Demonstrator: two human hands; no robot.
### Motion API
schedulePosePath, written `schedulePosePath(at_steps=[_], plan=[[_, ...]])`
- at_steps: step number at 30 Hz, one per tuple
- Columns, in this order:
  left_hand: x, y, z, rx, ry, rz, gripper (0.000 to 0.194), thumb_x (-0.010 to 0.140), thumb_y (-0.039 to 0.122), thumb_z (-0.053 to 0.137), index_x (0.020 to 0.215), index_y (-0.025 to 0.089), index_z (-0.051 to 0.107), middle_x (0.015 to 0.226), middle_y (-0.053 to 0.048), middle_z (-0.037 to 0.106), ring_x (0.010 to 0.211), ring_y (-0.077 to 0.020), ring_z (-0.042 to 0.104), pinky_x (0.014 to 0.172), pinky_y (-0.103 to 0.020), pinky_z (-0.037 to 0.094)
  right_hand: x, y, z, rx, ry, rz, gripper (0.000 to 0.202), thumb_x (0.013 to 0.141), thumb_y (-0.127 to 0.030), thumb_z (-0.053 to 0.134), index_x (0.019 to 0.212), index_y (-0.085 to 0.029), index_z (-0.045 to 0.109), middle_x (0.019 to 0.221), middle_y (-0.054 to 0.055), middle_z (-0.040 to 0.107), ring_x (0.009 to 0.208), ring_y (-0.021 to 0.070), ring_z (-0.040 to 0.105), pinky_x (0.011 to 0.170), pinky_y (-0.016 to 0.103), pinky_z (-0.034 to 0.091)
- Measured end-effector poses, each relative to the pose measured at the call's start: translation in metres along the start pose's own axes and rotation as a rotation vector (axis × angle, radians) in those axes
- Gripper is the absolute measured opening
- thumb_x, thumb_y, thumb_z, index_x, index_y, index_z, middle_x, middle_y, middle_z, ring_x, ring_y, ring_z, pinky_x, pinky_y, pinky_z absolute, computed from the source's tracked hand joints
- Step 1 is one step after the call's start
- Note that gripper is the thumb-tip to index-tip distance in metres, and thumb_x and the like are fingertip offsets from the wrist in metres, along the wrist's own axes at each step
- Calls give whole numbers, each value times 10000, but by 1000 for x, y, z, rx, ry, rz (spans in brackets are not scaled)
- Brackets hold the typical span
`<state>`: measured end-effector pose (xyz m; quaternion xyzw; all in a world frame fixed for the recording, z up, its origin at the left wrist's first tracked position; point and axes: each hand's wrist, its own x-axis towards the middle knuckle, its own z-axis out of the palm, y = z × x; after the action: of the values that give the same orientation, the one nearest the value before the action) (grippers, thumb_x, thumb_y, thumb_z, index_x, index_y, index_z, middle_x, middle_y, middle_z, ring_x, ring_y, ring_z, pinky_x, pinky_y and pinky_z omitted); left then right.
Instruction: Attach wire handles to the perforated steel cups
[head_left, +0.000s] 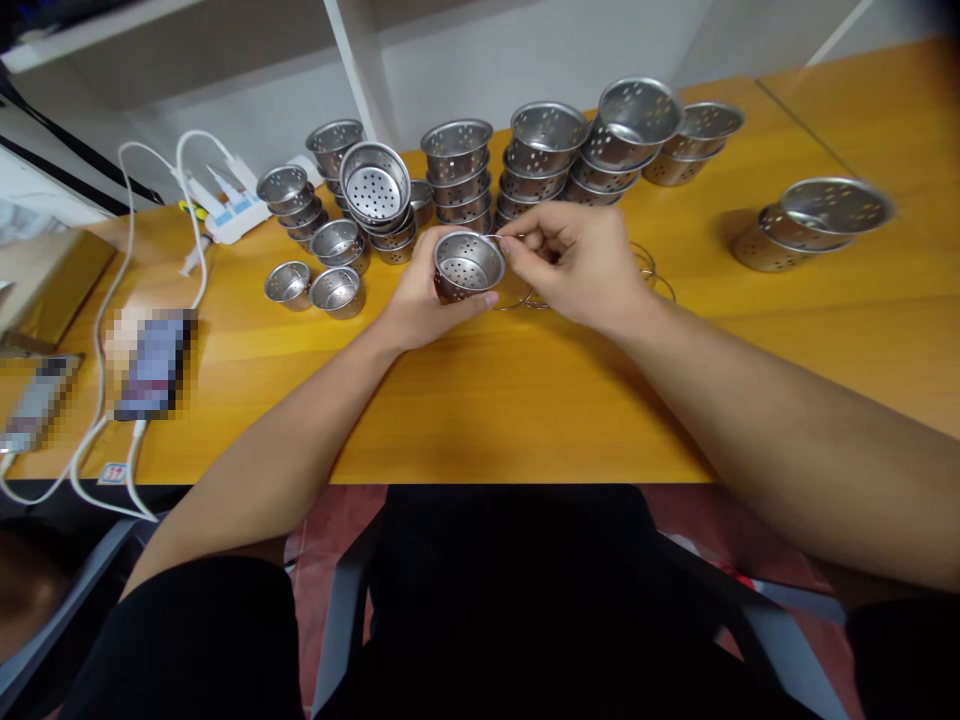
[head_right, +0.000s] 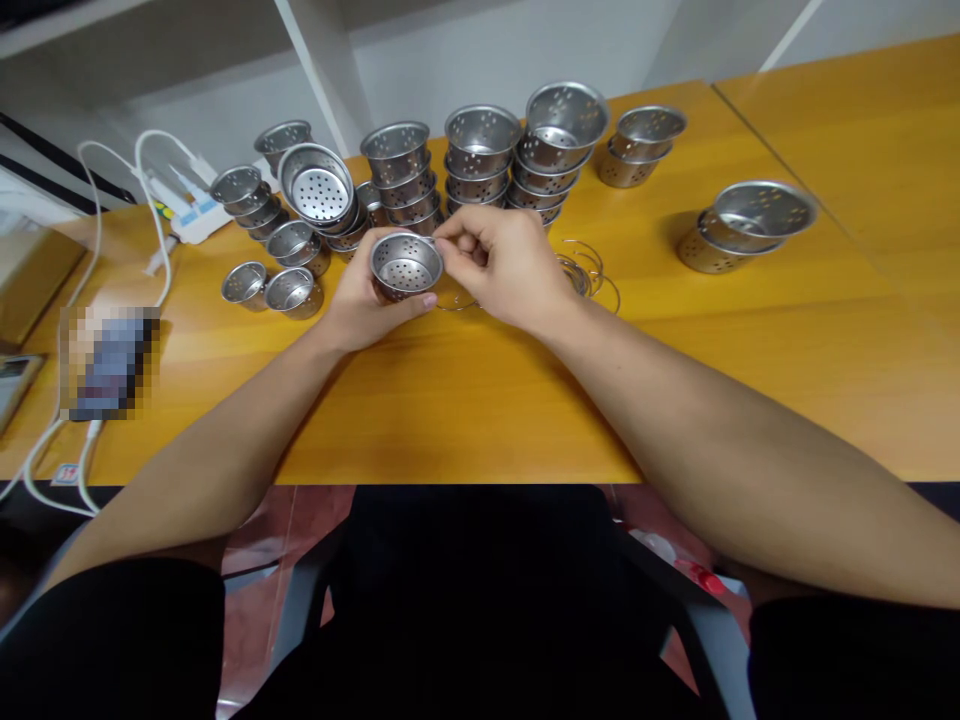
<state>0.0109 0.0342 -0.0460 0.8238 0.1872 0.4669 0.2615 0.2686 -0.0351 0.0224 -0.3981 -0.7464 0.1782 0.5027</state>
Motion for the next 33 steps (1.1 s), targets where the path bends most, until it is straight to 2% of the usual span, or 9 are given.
schedulePosePath(at_steps=[4,7,12,16,21,25,28,31,33], plan=[[2,-6,2,-16,-26,57,933,1004,838,883,1638,315,441,1473,-93,670,1319,-290,775,1160,-495,677,0,-2,0,17,-22,11,216,1111,-502,885,1080,-289,902,806,37,723,687,222,599,661,393,534],[3,-7,4,-19,-27,57,958,988,865,881,1628,322,420,1456,-84,666,1314,-288,784,1113,-469,689,0,-4,1,12,-31,15,136,1103,-420,887,1089,-288,917,799,33,723,689,223,604,672,398,526],[2,-1,5,-11,-74,16,1043,931,906,908,1630,322,401,1465,-87,655,1319,-302,784,1168,-522,677,-1,-4,1,-20,-26,10,96,1097,-345,869,1098,-279,940,804,35,740,712,226,637,697,397,549],[2,4,3,13,-113,-4,1133,881,922,941,1660,322,376,1482,-91,642,1356,-328,775,1241,-579,646,-1,-3,1,-24,-17,6,115,1088,-384,898,1112,-280,942,823,42,768,734,239,665,713,404,578],[3,9,6,41,-96,18,1142,845,908,980,1635,311,413,1470,-94,652,1363,-345,781,1236,-582,659,-1,-4,3,-29,-21,14,102,1086,-370,886,1101,-280,932,831,41,773,733,242,671,730,420,582],[4,16,8,53,-52,-10,1094,852,913,972,1599,310,447,1408,-76,681,1304,-326,796,1199,-551,671,0,-4,9,0,14,28,163,1076,-455,904,1161,-316,901,789,16,696,713,243,636,729,431,571],[5,24,8,62,-56,-28,1051,861,921,957,1570,310,479,1386,-70,689,1264,-311,792,1169,-523,669,1,-5,13,74,-2,75,208,1070,-531,901,1105,-328,866,752,6,630,673,234,570,659,416,527],[5,30,8,71,-83,-50,1103,811,957,967,1565,296,508,1393,-80,692,1285,-325,780,1176,-526,661,2,-7,15,155,-35,128,217,1029,-513,934,1012,-320,836,714,-1,576,627,216,501,597,403,474],[6,32,8,61,-89,-81,1072,816,957,963,1538,289,535,1354,-75,710,1232,-308,790,1137,-509,670,4,-10,13,207,-38,156,228,1001,-500,962,998,-317,827,704,-5,570,617,210,492,578,391,468]])
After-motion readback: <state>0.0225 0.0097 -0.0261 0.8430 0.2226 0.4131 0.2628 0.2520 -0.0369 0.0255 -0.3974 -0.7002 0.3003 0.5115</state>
